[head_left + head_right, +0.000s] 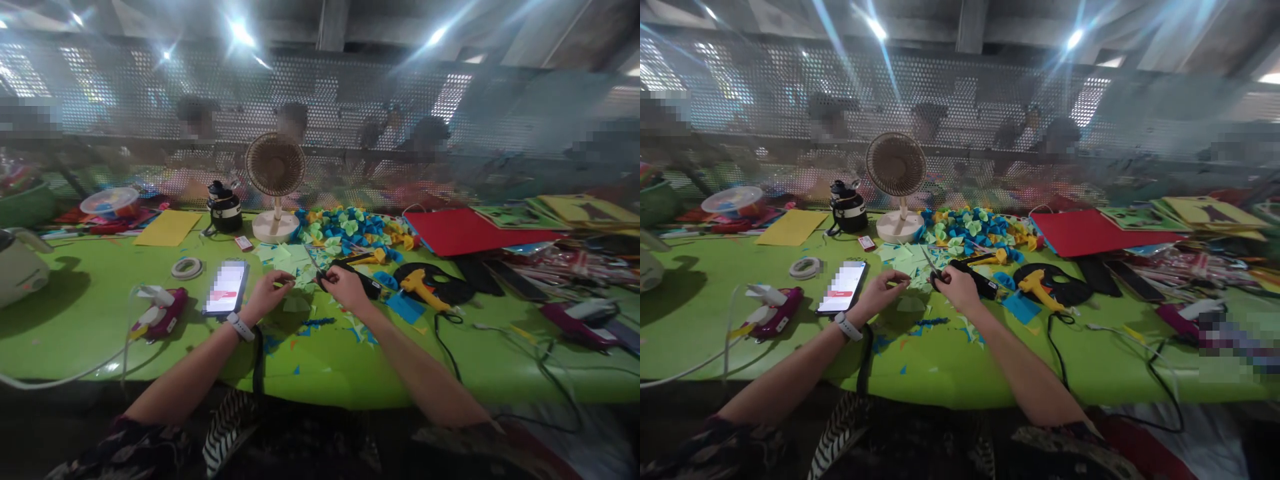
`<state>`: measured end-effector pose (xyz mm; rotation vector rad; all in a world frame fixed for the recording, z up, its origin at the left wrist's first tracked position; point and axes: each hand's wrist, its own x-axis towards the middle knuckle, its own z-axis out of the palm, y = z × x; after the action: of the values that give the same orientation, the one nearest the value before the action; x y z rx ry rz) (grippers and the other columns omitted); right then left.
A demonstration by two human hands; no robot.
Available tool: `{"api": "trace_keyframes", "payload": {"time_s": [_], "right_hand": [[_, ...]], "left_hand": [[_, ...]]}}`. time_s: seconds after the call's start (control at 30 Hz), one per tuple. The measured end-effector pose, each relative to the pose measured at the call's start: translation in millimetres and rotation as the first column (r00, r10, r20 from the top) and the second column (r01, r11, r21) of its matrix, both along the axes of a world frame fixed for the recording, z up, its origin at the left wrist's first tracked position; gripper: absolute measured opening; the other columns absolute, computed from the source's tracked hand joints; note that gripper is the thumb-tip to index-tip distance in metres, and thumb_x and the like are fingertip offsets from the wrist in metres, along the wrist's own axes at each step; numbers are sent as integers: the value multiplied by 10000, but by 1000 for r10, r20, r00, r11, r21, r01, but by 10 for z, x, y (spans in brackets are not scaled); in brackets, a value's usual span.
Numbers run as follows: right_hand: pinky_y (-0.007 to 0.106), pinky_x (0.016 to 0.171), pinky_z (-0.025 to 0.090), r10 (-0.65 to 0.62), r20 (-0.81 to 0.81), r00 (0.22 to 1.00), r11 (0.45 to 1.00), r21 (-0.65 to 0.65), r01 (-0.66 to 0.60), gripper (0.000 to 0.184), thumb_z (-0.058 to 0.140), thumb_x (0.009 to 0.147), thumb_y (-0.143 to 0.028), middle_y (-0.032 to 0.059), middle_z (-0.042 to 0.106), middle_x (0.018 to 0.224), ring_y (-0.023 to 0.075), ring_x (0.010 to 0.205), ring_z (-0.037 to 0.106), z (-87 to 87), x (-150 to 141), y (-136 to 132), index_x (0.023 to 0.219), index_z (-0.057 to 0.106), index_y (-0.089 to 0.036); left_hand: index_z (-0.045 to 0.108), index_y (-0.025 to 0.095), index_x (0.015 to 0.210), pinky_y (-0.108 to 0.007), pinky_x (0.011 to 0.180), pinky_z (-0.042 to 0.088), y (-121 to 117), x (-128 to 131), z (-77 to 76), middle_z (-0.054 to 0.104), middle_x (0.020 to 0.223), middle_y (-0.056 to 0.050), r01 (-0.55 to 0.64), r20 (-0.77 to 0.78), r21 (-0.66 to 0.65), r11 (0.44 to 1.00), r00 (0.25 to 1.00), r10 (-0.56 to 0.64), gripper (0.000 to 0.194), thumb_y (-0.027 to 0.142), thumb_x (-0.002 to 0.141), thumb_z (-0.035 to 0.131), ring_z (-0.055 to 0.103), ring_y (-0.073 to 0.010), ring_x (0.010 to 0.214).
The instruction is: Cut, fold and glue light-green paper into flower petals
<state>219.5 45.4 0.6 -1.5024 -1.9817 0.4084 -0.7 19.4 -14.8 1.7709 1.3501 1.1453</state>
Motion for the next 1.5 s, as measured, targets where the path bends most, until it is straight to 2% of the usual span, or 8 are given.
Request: {"api": "trace_keyframes", "payload": {"time_s": [0.2, 0.43, 0.57, 0.8, 1.0, 1.2, 1.4, 1.5], "right_hand": [[232, 583, 349, 16, 56, 998, 990, 138, -23, 257, 659, 759, -440, 25, 644, 733, 141, 649, 558, 92, 75, -2, 692, 646, -192], [228, 529, 316, -32, 102, 994, 993, -109, 43, 232, 656, 763, -440, 1, 651, 643, 144, 590, 566, 187, 29, -67, 766, 671, -208], [227, 551, 336, -28, 161, 987, 991, -125, 49, 234, 635, 785, -436, 15, 677, 654, 155, 624, 600, 199, 13, -86, 787, 682, -207], [236, 584, 364, 12, 332, 943, 985, -167, 46, 240, 620, 804, -427, 69, 724, 827, 203, 797, 657, 68, -80, -6, 856, 699, -207], [268, 606, 387, 31, 366, 930, 987, -156, 28, 201, 661, 778, -394, 97, 713, 852, 245, 801, 656, -25, -108, 38, 844, 676, -205], [264, 578, 372, 44, 354, 934, 984, -175, 20, 219, 700, 759, -402, 88, 704, 785, 239, 758, 652, -53, -94, 67, 848, 658, -206], [246, 556, 328, 76, 276, 958, 981, -190, -23, 143, 621, 821, -296, 29, 675, 682, 184, 673, 616, 72, -84, -46, 922, 662, -204], [235, 572, 341, 175, 176, 969, 979, -133, -153, 224, 628, 811, -319, 3, 667, 730, 149, 645, 579, 105, -154, -176, 1006, 652, -212]], "left_hand": [[684, 154, 941, -311, 709, 522, 32, 56, 92, 655, 940, -91, 31, -277, 39, 999, 961, -19, 238, 297, 757, 635, 644, -190, 780], [699, 159, 972, -278, 660, 480, 207, 369, 118, 655, 889, -85, 137, -560, 39, 990, 823, -91, 248, 210, 742, 620, 613, -171, 698], [709, 153, 814, -251, 622, 453, 192, 347, 190, 688, 763, -55, 171, -539, 17, 985, 832, -135, 159, 175, 750, 565, 600, -158, 656], [715, 145, 857, -237, 568, 462, -35, -74, 358, 716, 731, -43, 128, -193, -111, 986, 970, -148, 230, 269, 736, 563, 612, -144, 612], [724, 109, 844, -303, 712, 532, -38, -143, 262, 738, 922, -124, 146, 200, -321, 936, 976, -84, 339, 409, 745, 600, 684, -207, 812], [737, 142, 901, -257, 609, 469, -22, -174, 115, 728, 788, -69, 52, -19, -268, 962, 998, -59, 366, 451, 724, 656, 635, -167, 688], [721, 162, 830, -256, 559, 413, -119, -168, 170, 706, 758, -53, 89, -257, -195, 977, 956, -139, 337, 473, 753, 617, 596, -168, 646], [694, 161, 769, -260, 533, 390, -155, -159, 171, 678, 687, -42, 73, -346, -202, 977, 928, -141, 337, 488, 741, 619, 581, -170, 601]]}}
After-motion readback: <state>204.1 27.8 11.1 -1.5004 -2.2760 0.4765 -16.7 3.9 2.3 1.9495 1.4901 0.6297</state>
